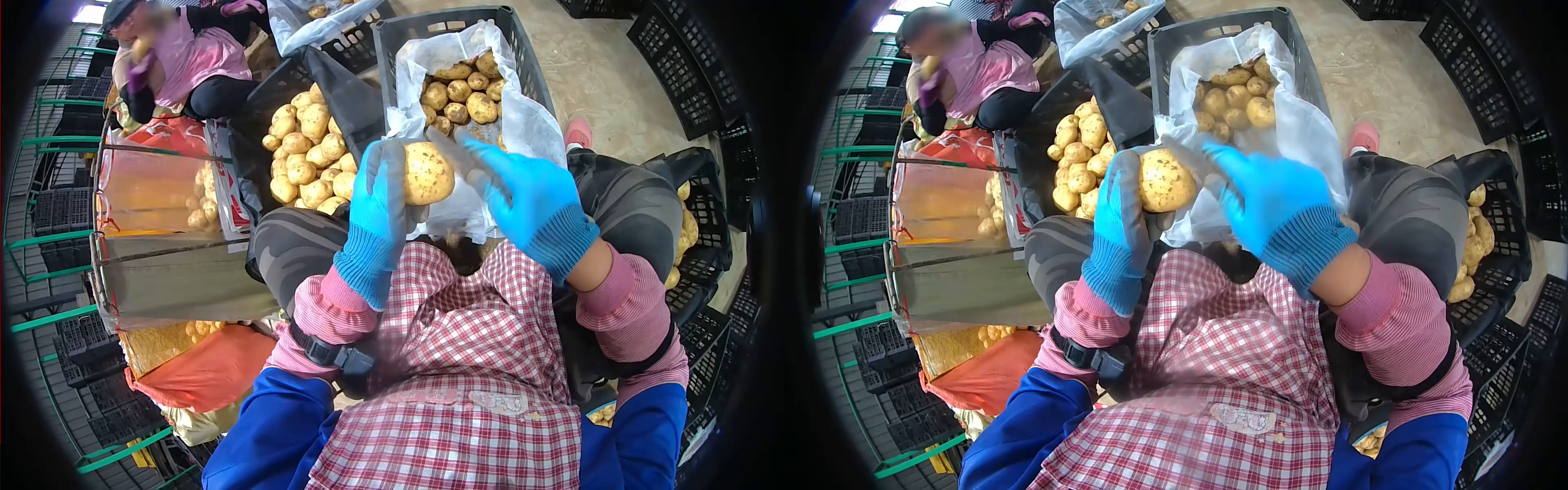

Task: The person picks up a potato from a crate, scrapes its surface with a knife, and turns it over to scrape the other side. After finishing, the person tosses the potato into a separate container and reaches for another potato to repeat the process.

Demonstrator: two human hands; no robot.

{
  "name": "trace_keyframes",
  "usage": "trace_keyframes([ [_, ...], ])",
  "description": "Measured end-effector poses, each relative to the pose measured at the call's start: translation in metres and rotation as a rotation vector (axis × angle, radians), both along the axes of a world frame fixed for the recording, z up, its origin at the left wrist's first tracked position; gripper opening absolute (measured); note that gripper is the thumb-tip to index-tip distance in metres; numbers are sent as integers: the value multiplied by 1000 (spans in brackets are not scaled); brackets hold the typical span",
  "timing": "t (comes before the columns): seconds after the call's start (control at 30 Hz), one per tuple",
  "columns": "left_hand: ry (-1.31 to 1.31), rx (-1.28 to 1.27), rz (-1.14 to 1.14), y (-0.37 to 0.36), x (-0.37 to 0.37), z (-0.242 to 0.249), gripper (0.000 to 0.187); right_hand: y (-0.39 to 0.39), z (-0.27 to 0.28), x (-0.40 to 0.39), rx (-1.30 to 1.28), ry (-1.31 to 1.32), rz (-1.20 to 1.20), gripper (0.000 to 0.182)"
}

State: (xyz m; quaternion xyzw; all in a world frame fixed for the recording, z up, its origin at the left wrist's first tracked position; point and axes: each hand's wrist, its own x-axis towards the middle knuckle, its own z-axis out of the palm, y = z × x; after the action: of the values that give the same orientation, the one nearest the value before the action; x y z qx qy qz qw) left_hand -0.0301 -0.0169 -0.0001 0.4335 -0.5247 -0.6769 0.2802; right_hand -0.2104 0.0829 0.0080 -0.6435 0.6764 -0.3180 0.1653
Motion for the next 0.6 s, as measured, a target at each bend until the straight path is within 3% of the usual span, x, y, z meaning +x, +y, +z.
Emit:
trace_keyframes([
  [0.17,64,-27,91,7,-6,1,46,-2,-11,3,-99,89,-33,39],
  [0.27,26,-35,102,4,-4,-1,46,0,-3,15,35,83,26,49],
  [0.37,11,-70,90,3,-3,-8,46,-6,-5,4,-4,-2,-30,49],
  [0.6,-100,-298,134,7,-7,0,47,-4,-5,5,21,31,1,46],
])
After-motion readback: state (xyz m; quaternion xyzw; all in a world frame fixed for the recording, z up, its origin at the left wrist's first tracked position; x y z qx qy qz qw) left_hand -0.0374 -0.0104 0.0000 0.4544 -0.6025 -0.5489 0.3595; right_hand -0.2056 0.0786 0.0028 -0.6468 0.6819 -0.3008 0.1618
